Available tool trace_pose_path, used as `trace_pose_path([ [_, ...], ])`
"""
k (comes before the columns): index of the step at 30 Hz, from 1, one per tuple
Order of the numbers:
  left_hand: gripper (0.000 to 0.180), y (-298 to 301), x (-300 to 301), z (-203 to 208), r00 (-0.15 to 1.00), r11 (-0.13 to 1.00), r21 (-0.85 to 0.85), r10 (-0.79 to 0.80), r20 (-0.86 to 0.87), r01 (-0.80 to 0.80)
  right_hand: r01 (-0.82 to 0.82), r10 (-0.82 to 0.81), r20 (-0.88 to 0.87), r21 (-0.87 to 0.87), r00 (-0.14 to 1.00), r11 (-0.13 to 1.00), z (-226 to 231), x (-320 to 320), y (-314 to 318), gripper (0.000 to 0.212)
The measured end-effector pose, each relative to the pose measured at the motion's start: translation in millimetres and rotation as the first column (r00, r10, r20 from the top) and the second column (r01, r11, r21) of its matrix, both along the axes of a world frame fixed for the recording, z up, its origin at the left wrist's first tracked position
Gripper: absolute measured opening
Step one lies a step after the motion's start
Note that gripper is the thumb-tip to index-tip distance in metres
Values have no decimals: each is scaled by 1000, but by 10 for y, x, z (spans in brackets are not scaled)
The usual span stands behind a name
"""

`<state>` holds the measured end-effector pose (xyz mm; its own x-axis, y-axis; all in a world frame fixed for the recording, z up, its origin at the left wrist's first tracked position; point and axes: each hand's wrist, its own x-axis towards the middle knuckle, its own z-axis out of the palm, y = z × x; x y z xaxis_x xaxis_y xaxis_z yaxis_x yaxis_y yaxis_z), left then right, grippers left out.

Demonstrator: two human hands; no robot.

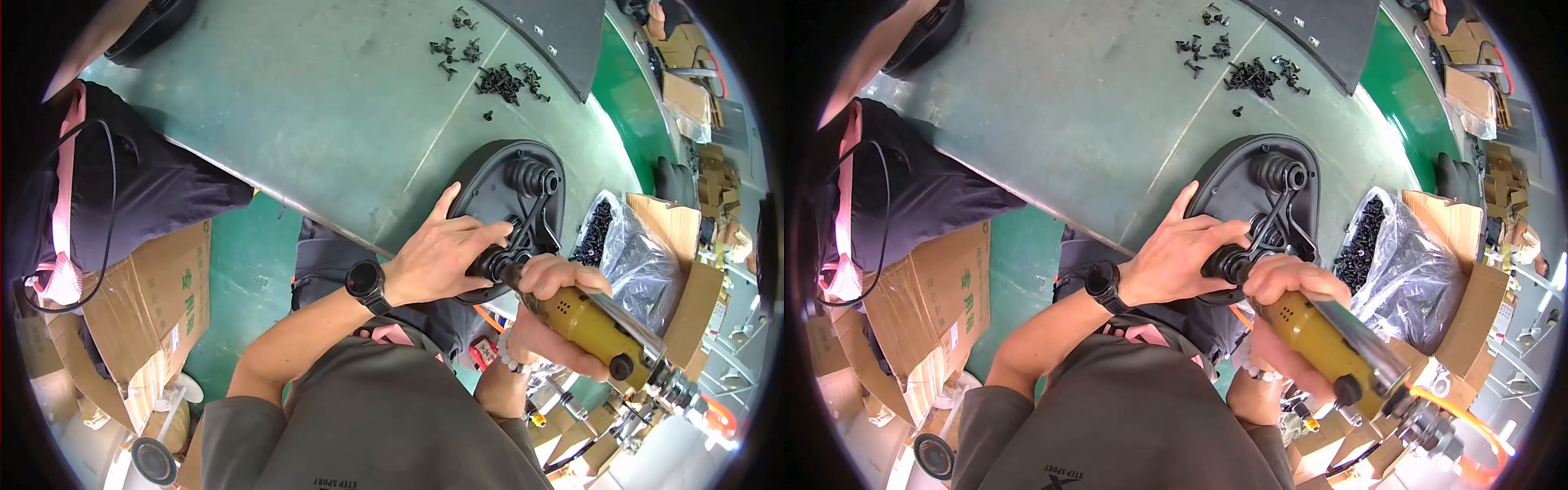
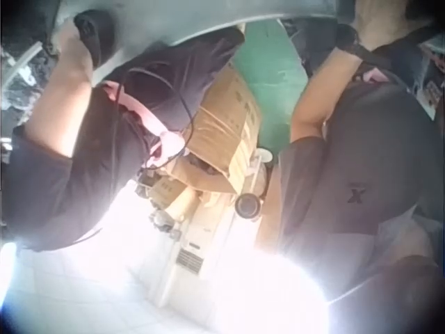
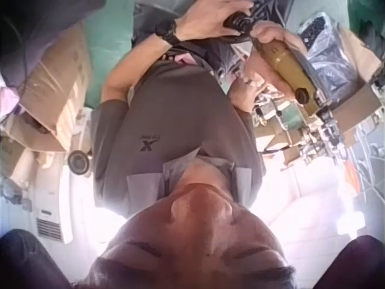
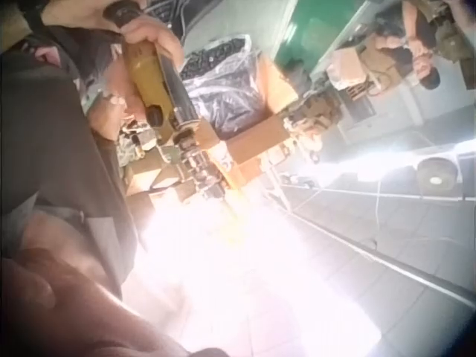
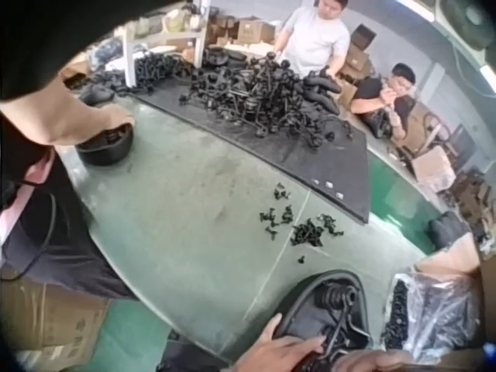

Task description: Assembling the base and frame components onto bicycle seats using a pneumatic screwdriver.

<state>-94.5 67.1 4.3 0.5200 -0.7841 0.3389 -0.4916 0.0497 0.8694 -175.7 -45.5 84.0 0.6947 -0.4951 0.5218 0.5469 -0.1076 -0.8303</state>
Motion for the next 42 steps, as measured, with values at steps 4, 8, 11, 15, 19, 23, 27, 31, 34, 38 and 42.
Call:
trace_pose_path([
  [4, 69, -34, 55, 28, 1000, 1000, 11, -21, 19, 21, 25, -27, 14, 92, 1000, 995, 42, -4, -38, 104],
  [8, 62, -46, 79, 80, 997, 999, 26, -33, 69, 32, 8, -9, 28, 51, 1000, 999, 88, -2, -84, 104],
  [11, 58, -28, 94, 150, 999, 997, 76, -7, 36, 4, -17, 17, 70, 1, 997, 1000, 262, -70, -129, 102],
  [15, 60, -79, 89, 149, 997, 991, 124, -55, 59, 48, -68, 71, 33, -90, 997, 994, 507, -300, -349, 93],
  [19, 66, -89, 97, 157, 994, 990, 133, -67, 81, 56, 26, -18, 157, -46, 987, 999, 503, -198, -331, 101],
  [23, 71, -57, 83, 137, 988, 991, 133, -29, 152, 8, -96, 73, 222, 92, 972, 991, 446, -168, -421, 104],
  [27, 84, -87, -11, 16, 986, 997, 71, 8, 169, -20, -99, 61, 200, 185, 978, 978, 359, -199, -482, 105],
  [31, 105, -99, -102, 105, 966, 986, 118, 85, 246, -116, -80, 56, 156, 148, 986, 986, 406, -224, -548, 99],
  [34, 115, -145, -208, 146, 969, 995, 82, 42, 243, -63, -32, -7, 213, 180, 977, 983, 440, -301, -640, 97],
  [38, 124, -98, -192, 98, 960, 985, 171, -43, 278, -5, -14, -42, 203, 265, 978, 964, 545, -389, -699, 88],
  [42, 116, -95, -155, 27, 944, 988, 150, -80, 321, 33, -13, -32, 174, 251, 984, 968, 539, -408, -706, 87],
])
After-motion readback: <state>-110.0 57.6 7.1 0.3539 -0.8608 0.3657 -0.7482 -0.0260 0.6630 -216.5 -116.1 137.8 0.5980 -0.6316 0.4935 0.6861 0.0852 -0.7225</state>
